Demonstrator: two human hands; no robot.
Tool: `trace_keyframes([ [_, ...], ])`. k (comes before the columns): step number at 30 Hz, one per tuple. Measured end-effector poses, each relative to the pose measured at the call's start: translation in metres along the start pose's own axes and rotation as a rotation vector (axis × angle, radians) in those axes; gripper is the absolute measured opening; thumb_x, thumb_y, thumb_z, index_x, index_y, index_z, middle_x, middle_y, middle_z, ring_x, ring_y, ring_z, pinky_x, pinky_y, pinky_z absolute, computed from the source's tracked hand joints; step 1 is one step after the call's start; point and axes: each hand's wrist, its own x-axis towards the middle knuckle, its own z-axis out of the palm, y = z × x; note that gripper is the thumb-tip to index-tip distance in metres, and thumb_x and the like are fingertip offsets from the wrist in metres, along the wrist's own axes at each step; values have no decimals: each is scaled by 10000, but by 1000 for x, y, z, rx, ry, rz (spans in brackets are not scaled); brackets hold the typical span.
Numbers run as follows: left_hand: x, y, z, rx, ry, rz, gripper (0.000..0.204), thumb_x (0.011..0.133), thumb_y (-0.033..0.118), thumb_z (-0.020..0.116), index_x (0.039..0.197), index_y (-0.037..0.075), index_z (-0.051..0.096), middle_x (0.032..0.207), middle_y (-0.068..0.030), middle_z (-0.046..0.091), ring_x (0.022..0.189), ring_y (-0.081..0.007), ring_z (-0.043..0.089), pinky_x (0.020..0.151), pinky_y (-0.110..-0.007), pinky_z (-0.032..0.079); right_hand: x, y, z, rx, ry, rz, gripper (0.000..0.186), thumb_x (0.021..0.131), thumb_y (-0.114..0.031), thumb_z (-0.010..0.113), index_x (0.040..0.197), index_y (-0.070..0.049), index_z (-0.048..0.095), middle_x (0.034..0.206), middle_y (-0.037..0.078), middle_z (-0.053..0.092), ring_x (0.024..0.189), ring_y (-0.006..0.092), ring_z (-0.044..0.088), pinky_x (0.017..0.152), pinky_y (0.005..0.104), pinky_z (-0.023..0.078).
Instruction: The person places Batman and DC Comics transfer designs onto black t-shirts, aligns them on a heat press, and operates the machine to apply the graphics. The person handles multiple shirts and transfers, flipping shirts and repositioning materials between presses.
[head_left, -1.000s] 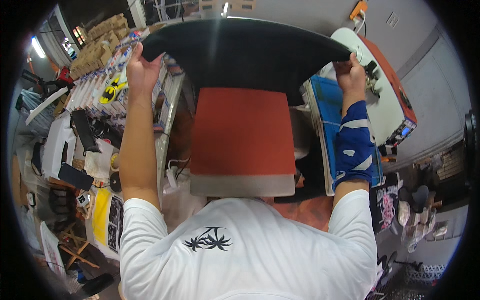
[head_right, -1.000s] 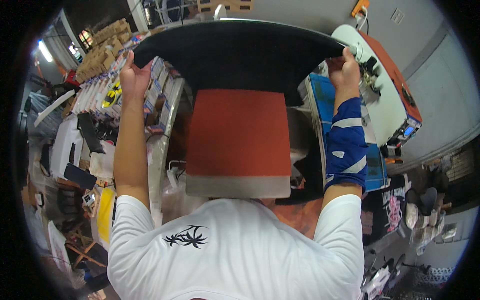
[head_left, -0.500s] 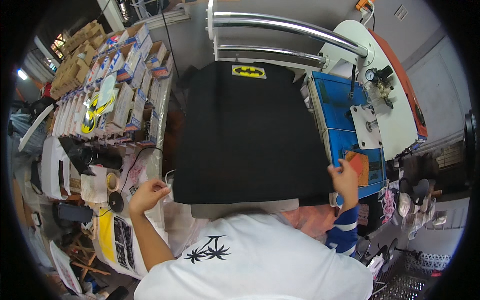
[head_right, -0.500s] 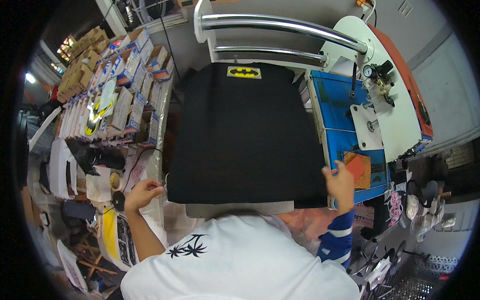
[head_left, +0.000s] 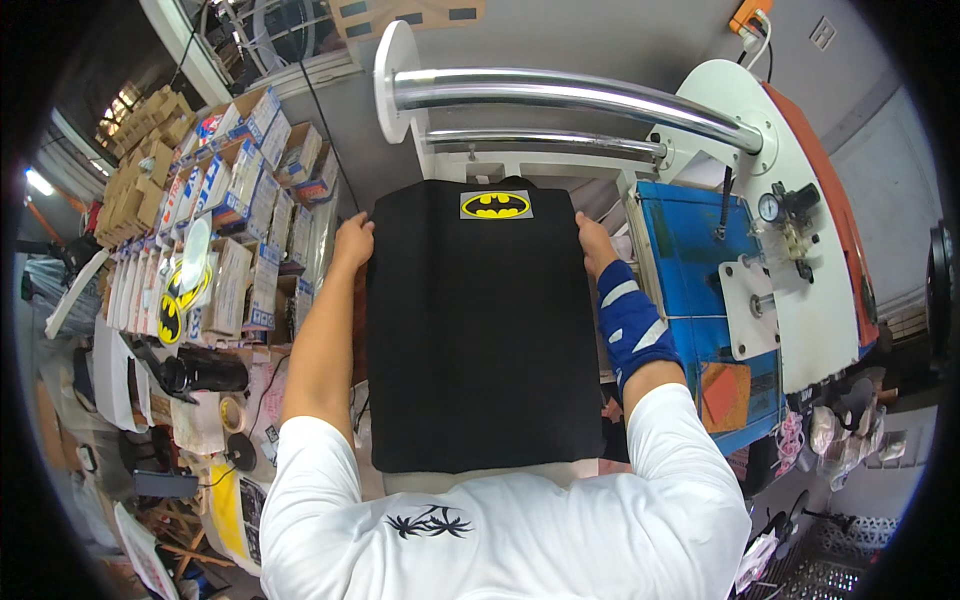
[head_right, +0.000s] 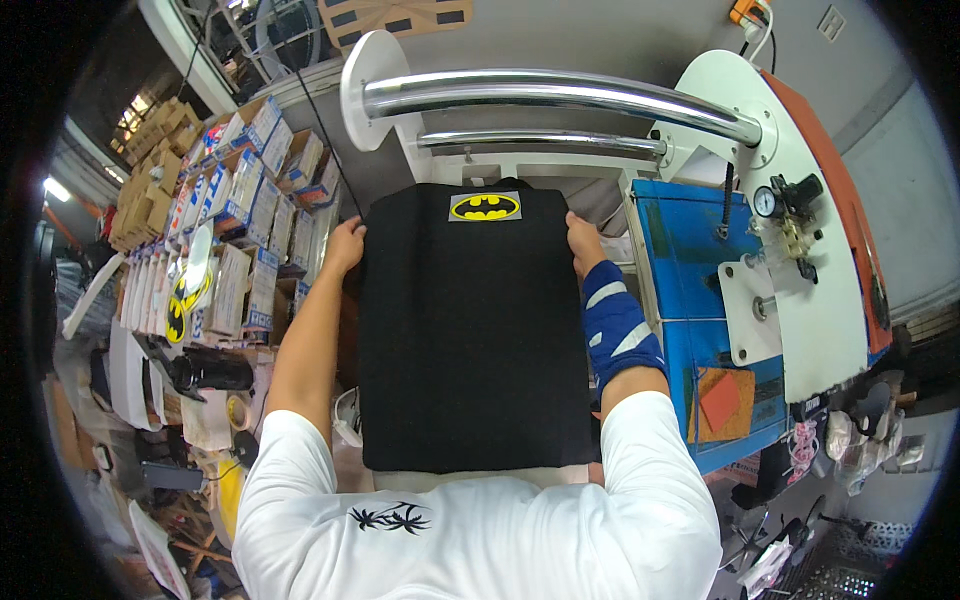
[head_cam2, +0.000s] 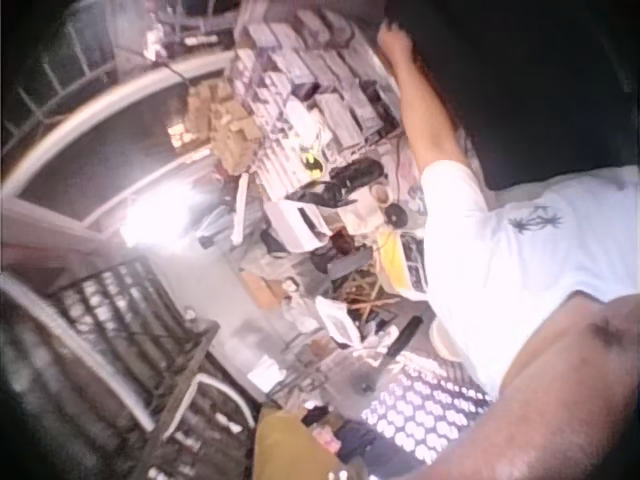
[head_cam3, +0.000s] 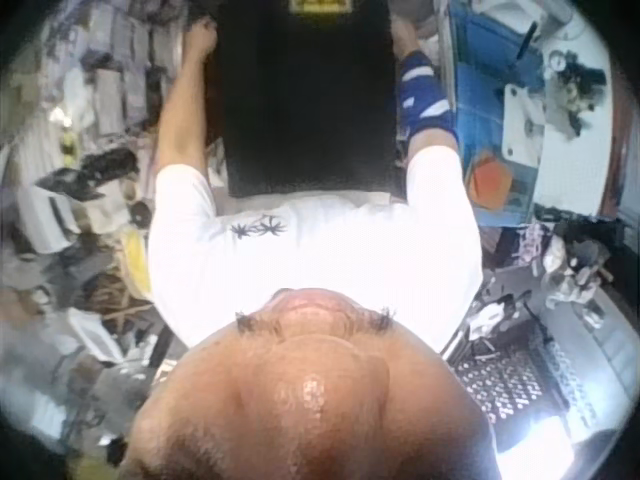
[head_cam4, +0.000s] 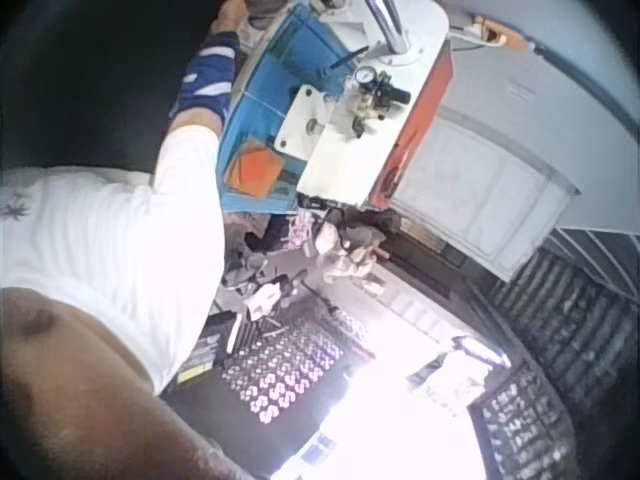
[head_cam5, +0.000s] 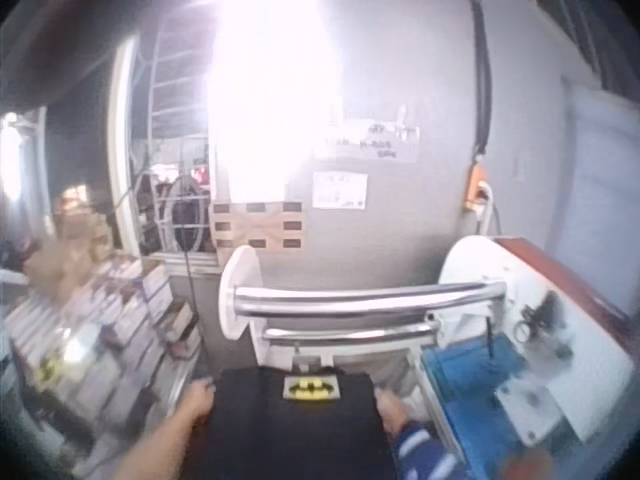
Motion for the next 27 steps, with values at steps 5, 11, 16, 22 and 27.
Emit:
trace_keyframes([
  [5,18,33,-40,202,-283,-57,293,826,287,814,949,23,790,953,-230,753,934,-375,736,847,-440,560,-3,-63,0,-626,-38,-15,304,866,-264,785,967,21,751,940,156,746,848,296,705,706,409,555],
  [11,53,49,-31,-42,-60,-138,256,868,258,779,908,9,741,813,-170,742,738,-280,751,658,-404,582,6,-110,33,-967,388,-363,282,858,-302,725,878,-23,757,896,178,765,906,325,739,803,429,564],
  [16,75,87,26,-668,-57,-360,236,967,159,678,1047,-38,577,823,-151,692,686,-250,733,595,-377,627,61,-140,33,-833,435,-268,204,917,-273,661,907,-73,697,729,89,703,644,206,693,550,369,506],
  [22,27,104,46,36,-19,435,201,929,187,705,1064,43,663,1040,-194,729,968,-411,687,879,-481,528,47,-108,54,-1293,241,-494,615,965,-516,619,1366,-49,607,1330,268,634,1226,413,613,1042,458,477],
  [27,31,112,73,245,-175,457,260,932,255,681,1100,61,720,1077,-190,721,1014,-404,665,907,-500,502,66,-65,37,-1326,-276,-117,777,996,-692,413,1367,-40,617,1364,305,603,1338,432,533,1091,471,444],
])
